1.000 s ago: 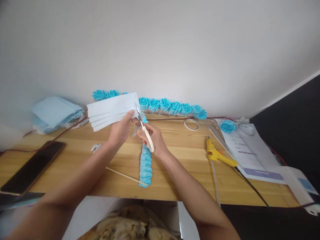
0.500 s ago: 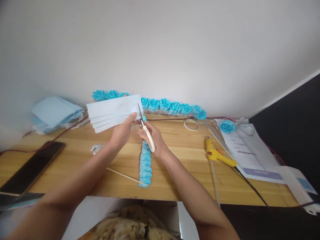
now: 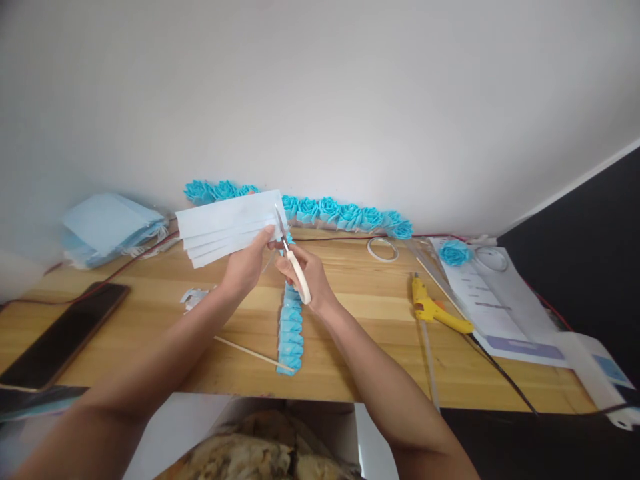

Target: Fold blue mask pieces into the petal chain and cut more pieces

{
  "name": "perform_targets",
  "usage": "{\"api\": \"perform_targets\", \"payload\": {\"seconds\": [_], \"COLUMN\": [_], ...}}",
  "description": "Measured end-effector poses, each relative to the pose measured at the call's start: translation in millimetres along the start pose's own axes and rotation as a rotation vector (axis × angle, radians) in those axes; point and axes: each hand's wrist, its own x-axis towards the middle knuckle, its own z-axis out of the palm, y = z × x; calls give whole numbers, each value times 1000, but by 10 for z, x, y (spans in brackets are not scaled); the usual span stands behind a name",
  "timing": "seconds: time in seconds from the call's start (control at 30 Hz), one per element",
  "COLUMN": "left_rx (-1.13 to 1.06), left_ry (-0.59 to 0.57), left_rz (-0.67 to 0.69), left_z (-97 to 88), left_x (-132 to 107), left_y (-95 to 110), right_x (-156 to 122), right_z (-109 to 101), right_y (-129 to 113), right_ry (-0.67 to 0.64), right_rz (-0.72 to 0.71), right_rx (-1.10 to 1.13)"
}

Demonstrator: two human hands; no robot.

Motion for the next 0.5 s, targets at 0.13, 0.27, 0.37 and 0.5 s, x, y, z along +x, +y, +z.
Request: {"api": "perform_targets", "payload": {"seconds": [0.13, 0.27, 0.37, 0.5], "left_rx": [-10, 20, 36, 29], "left_ry": [-17, -31, -1, -13], "left_rz": [-31, -48, -17, 5], "left_z": [-9, -25, -28, -18], "left_x": [7, 14, 16, 10], "left_y": [-30, -61, -64, -48], "right_x": [1, -4, -9, -13], "right_z": [-2, -2, 5, 24], "right_y": [26, 40, 47, 55], "right_ry": [7, 16, 28, 47], "right_rz": [-3, 1, 12, 26], "right_rx": [2, 4, 19, 42]}}
